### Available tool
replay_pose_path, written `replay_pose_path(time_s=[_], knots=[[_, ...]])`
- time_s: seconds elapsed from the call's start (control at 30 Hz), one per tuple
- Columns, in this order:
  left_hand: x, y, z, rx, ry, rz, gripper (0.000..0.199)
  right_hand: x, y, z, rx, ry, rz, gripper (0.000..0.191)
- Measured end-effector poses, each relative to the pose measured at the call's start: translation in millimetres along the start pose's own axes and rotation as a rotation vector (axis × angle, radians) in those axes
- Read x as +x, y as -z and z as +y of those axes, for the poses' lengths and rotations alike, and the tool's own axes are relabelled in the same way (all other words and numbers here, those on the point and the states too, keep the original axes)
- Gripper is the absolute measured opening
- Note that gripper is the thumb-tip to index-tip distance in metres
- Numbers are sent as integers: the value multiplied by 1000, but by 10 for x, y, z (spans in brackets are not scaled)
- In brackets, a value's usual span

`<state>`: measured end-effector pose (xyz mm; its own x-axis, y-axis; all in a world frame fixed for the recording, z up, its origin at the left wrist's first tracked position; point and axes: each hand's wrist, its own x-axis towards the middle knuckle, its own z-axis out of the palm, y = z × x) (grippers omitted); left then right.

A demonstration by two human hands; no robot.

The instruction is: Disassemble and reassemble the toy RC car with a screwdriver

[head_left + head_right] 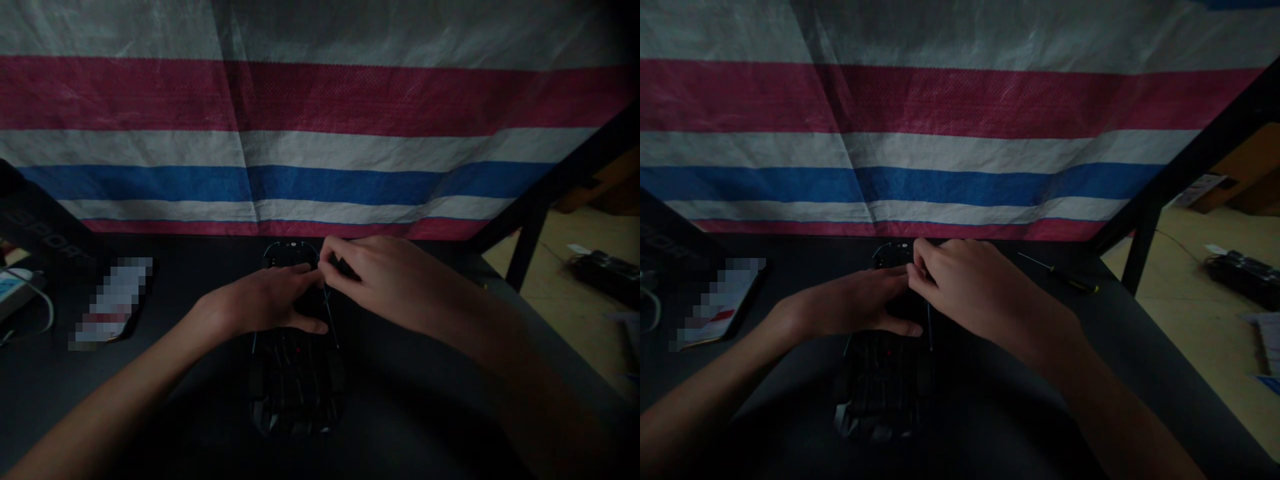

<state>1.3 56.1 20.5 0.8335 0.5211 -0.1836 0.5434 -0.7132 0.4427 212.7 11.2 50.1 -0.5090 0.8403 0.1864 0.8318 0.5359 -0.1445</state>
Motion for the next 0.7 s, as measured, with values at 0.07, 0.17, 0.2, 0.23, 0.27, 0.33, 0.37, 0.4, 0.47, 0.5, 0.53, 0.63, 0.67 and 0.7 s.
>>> replay_pose_path(time_s=[0.07, 0.17, 0.2, 0.23, 0.27, 0.33, 0.37, 0.4, 0.47, 0.5, 0.53, 0.63, 0.67, 0.7], knots=[[-3, 8, 9, -6, 3, -3, 74, 17, -12, 1, -31, 20, -5, 19], [-4, 20, 28, -32, 0, -15, 68, 16, -7, -8, 84, 80, -2, 15], [-3, 21, 32, -40, -2, -14, 65, 8, 4, -22, 133, 90, -2, 16], [-3, 21, 34, -47, -2, -11, 62, -1, 18, -41, 173, 94, -7, 18], [-1, 19, 35, -51, 0, -6, 59, -10, 34, -63, 202, 94, -16, 21], [3, 14, 32, -54, 5, -2, 57, -20, 63, -107, 220, 90, -44, 20], [5, 12, 30, -54, 5, -5, 56, -19, 71, -124, 207, 77, -54, 17], [7, 10, 29, -52, 5, -9, 57, -12, 74, -134, 177, 54, -55, 12], [8, 10, 28, -39, 6, -17, 59, 12, 64, -131, 89, -1, -38, 17], [8, 10, 27, -32, 8, -17, 61, 25, 53, -119, 49, -19, -30, 21], [7, 9, 25, -27, 10, -14, 63, 36, 39, -101, 24, -20, -29, 22], [4, 8, 22, -28, 7, -10, 68, 41, 3, -42, 51, 53, -35, 15], [4, 9, 22, -30, 5, -11, 68, 33, -2, -28, 84, 76, -30, 13], [4, 10, 25, -29, 6, -12, 68, 21, -3, -17, 118, 87, -22, 12]])
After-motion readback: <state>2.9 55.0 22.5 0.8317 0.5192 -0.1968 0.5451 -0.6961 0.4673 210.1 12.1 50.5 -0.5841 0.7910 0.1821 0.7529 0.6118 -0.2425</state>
